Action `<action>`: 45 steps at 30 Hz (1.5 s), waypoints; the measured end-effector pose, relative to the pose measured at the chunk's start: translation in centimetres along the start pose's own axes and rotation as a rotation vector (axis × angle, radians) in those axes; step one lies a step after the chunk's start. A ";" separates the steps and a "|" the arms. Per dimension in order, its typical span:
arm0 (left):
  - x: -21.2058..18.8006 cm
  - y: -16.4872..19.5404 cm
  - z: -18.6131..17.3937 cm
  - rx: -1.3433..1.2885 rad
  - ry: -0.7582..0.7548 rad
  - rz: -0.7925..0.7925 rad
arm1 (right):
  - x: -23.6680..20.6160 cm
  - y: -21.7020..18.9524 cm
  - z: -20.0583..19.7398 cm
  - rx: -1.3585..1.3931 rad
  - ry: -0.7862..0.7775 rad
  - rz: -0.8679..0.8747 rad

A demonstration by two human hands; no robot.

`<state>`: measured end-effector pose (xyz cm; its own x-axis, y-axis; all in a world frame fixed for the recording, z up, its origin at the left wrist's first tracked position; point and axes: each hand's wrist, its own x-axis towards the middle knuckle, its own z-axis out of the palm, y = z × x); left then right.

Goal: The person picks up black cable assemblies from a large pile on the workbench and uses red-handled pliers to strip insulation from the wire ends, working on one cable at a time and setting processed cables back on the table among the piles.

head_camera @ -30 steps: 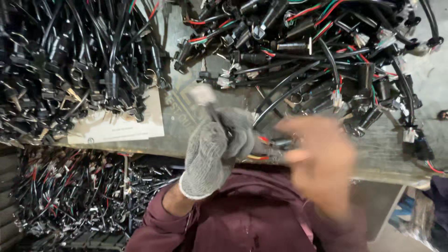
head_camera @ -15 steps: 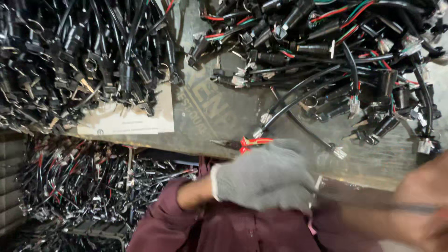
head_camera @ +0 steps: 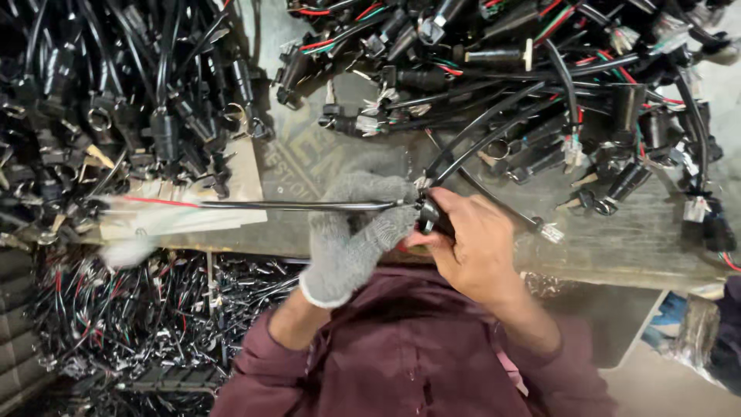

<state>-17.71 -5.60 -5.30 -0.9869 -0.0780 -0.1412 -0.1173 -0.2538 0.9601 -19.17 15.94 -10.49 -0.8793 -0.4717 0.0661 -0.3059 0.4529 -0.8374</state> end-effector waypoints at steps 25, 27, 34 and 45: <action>-0.1 -0.6 -0.9 0.683 -0.242 0.433 | -0.1 -0.9 -0.3 0.116 -0.020 -0.119; -0.3 -1.1 -0.8 0.443 -0.171 0.114 | -0.1 -0.8 0.1 0.306 -0.088 -0.002; -0.7 -1.1 -0.1 0.697 -0.072 0.360 | -0.2 -0.7 1.2 0.647 -0.042 0.197; -0.2 -0.9 -0.5 0.539 -0.479 0.486 | -0.6 0.1 0.5 0.737 -0.168 0.110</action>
<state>-17.36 -5.81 -6.30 -0.8673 0.3859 0.3145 0.4123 0.2029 0.8882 -18.51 15.86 -10.95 -0.8054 -0.5882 -0.0730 0.1551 -0.0904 -0.9838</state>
